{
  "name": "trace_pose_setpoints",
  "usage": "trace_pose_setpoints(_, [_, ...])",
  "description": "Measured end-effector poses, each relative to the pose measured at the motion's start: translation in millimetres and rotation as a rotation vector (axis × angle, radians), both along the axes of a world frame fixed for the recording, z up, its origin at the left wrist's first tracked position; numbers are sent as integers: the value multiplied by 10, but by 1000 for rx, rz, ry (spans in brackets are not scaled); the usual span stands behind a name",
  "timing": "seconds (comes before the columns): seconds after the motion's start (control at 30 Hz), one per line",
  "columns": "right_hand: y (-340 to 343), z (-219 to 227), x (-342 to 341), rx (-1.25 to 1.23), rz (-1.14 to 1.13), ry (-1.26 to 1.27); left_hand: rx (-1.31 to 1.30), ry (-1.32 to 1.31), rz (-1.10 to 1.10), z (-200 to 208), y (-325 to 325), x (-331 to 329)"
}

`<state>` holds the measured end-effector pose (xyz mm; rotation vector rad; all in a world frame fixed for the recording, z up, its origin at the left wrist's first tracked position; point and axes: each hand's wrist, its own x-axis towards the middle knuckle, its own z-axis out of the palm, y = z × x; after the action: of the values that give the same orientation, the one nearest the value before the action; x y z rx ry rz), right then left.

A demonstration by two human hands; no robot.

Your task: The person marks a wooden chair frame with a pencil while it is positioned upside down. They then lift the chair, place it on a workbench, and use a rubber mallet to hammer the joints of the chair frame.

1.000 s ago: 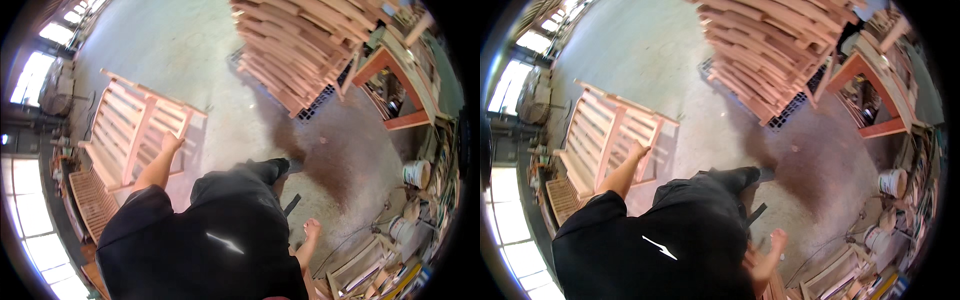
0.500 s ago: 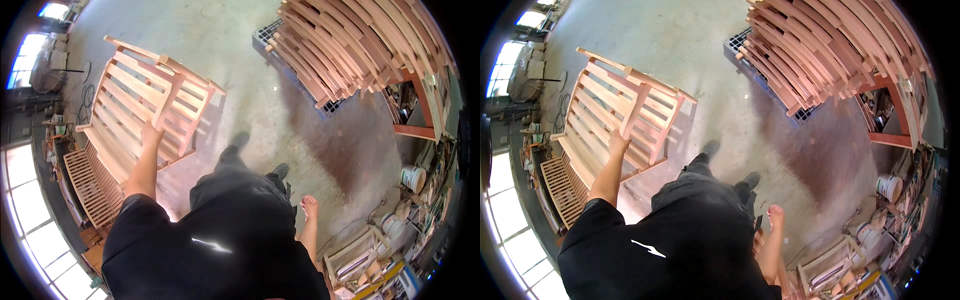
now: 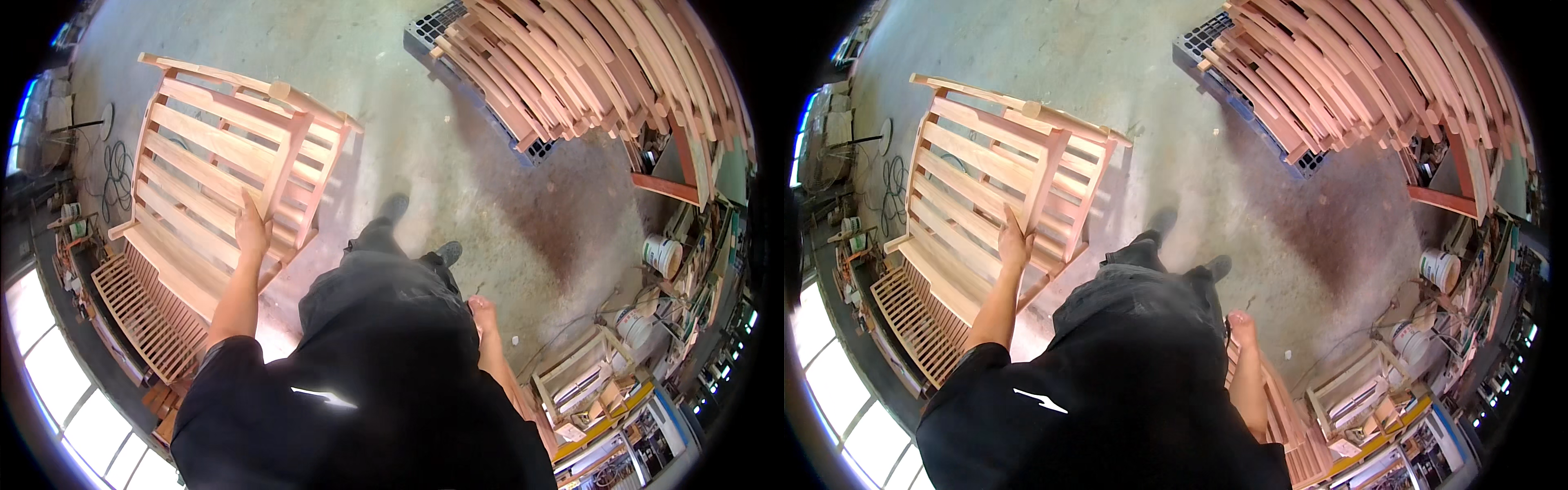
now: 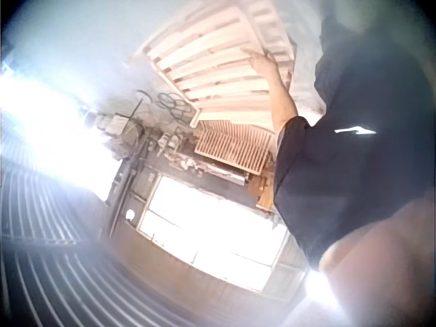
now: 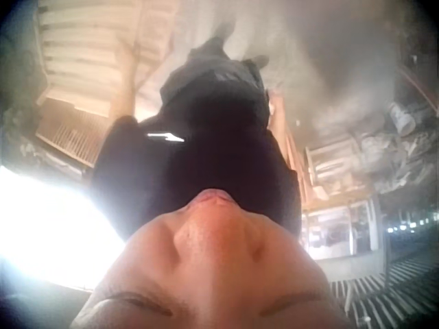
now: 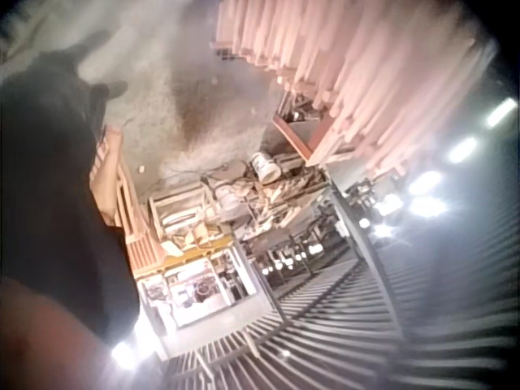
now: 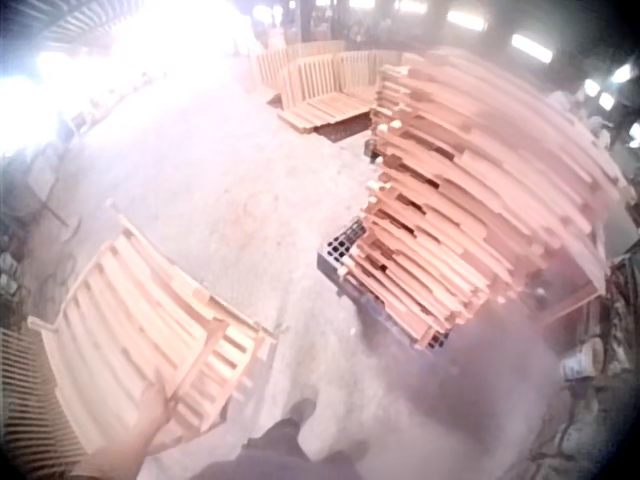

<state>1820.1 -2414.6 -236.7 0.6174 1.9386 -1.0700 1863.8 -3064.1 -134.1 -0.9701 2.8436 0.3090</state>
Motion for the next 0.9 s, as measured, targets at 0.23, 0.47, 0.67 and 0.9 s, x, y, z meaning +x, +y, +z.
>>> trace_pose_setpoints(0.23, [-66, 13, -120, -43, -164, -16, 76, -49, 10, 97, -84, -37])
trace_pose_setpoints(0.47, [528, -433, 59, -118, 9, 64, 54, -72, 24, -100, -84, -133])
trace_pose_setpoints(0.67, [589, -137, 387, -142, -4, -31, -108, -28, 8, -133, 40, -33])
trace_pose_setpoints(0.9, [1502, -278, 312, -124, -106, 70, -324, -417, 328, -38, 558, -561])
